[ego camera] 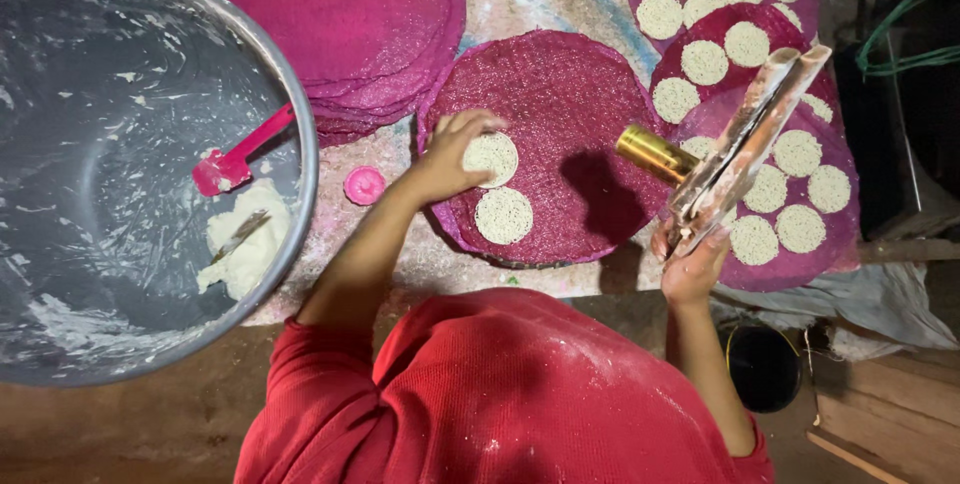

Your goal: The person scoops dough from a large basin into a handheld wooden press and squeezes the press to extrude round dough pieces onto pink fabric-covered trays, filling rows of crackers. They periodically scrape dough off the press with a small spatula and reposition the trays to fill empty spots.

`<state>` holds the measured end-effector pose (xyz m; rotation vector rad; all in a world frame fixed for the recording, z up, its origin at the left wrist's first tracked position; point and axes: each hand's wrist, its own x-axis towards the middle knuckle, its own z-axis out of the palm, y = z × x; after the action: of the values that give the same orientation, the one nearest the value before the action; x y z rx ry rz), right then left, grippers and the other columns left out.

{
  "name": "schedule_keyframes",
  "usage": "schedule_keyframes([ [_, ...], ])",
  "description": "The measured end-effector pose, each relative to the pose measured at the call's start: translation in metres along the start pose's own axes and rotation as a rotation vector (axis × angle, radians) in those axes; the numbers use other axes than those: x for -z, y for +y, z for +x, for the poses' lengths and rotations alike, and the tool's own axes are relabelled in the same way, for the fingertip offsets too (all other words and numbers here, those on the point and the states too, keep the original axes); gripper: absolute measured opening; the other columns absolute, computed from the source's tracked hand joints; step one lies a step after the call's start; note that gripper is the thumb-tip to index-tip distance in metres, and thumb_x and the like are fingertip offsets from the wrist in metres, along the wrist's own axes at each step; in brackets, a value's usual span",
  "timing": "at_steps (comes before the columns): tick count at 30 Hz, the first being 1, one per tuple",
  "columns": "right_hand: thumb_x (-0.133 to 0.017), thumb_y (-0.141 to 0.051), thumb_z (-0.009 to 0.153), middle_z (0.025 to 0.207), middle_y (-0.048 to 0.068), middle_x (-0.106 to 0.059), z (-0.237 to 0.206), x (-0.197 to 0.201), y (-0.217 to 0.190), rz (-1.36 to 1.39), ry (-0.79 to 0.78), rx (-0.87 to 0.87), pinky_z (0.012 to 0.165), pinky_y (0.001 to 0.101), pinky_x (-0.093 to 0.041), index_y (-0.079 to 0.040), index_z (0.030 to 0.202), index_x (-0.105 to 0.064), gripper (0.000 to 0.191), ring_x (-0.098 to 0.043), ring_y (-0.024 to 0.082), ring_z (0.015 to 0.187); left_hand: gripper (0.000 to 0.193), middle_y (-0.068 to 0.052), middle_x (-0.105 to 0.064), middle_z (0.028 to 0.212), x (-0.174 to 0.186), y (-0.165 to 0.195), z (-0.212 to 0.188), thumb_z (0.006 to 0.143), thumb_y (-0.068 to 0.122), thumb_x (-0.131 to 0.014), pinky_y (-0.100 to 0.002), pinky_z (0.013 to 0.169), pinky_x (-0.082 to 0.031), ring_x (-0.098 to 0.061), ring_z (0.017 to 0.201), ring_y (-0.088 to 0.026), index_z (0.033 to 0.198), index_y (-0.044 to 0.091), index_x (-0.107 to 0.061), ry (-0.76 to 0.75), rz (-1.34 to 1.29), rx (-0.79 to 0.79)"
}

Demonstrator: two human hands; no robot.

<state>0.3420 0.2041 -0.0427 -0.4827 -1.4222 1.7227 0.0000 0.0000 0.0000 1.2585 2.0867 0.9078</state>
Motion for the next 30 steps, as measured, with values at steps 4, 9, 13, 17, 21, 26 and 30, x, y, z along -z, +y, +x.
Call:
schedule_keyframes([
  [4, -0.045, -0.064, 0.107, 0.089, 0.009, -0.056, -0.001, -0.013, 0.004, -0.003, -0.032, -0.004, 0.054, 0.0325, -0.039, -0.002, 0.122, -0.050, 0.064, -0.051, 0.018, 0.062, 0.117, -0.010, -0.029, 0.161, 0.002, -0.014, -0.004, 0.066, 0.032, -0.094, -0.056, 0.119, -0.012, -0.018, 0.148, -0.033, 0.157, 0.035, -0.021, -0.118, 0.161, 0.063],
  [9, -0.048, -0.064, 0.107, 0.088, 0.009, -0.057, -0.001, -0.022, 0.009, 0.042, -0.038, -0.024, 0.055, 0.0327, -0.040, -0.002, 0.122, -0.051, 0.065, -0.052, 0.017, 0.061, 0.116, -0.012, -0.035, 0.161, -0.004, -0.021, -0.004, 0.067, 0.039, -0.092, -0.053, 0.126, -0.014, -0.025, 0.149, -0.030, 0.159, 0.030, -0.023, -0.099, 0.233, 0.049],
  [13, -0.049, -0.065, 0.106, 0.089, 0.010, -0.056, 0.006, -0.027, 0.016, 0.046, -0.059, -0.028, 0.055, 0.0329, -0.041, -0.002, 0.122, -0.051, 0.065, -0.053, 0.018, 0.062, 0.113, -0.013, -0.027, 0.164, 0.015, -0.018, 0.008, 0.071, 0.044, -0.092, -0.059, 0.122, -0.006, -0.015, 0.151, -0.034, 0.159, 0.027, -0.023, -0.110, 0.197, 0.047],
  [17, -0.051, -0.059, 0.104, 0.082, 0.006, -0.058, 0.009, -0.030, 0.018, 0.027, -0.139, -0.034, 0.050, 0.0296, -0.040, -0.001, 0.123, -0.055, 0.061, -0.052, 0.014, 0.057, 0.113, -0.014, -0.025, 0.166, 0.047, 0.010, 0.034, 0.069, 0.040, -0.092, -0.060, 0.121, -0.007, -0.011, 0.152, -0.039, 0.160, 0.021, -0.028, 0.008, 0.221, -0.063],
  [21, -0.066, -0.038, 0.104, 0.086, 0.002, -0.057, 0.026, -0.064, -0.060, -0.076, -0.228, -0.018, 0.060, 0.0321, -0.038, -0.001, 0.111, -0.059, 0.038, -0.049, 0.013, 0.067, 0.110, -0.020, -0.029, 0.162, 0.083, 0.115, 0.021, 0.066, 0.040, -0.092, -0.061, 0.118, -0.016, -0.022, 0.150, -0.039, 0.155, 0.013, -0.034, 0.169, 0.254, -0.451],
  [26, -0.078, -0.047, 0.083, 0.071, 0.007, -0.060, 0.028, -0.114, -0.147, -0.755, -0.727, 0.575, 0.061, 0.0374, -0.043, -0.009, 0.079, -0.064, 0.041, -0.059, 0.026, 0.064, 0.099, -0.020, -0.037, 0.153, 0.053, 0.139, -0.057, 0.067, 0.035, -0.088, -0.058, 0.111, -0.022, -0.031, 0.141, -0.036, 0.150, 0.010, -0.039, -0.248, 0.032, -0.674],
  [30, -0.074, -0.054, 0.086, 0.070, 0.008, -0.054, 0.061, -0.195, -0.235, -0.799, -1.132, 0.806, 0.057, 0.0396, -0.041, -0.006, 0.083, -0.059, 0.050, -0.055, 0.027, 0.061, 0.091, -0.019, -0.041, 0.143, 0.084, 0.127, -0.106, 0.069, 0.032, -0.086, -0.055, 0.103, -0.026, -0.035, 0.132, -0.034, 0.146, 0.008, -0.043, -0.707, -0.185, -0.482],
])
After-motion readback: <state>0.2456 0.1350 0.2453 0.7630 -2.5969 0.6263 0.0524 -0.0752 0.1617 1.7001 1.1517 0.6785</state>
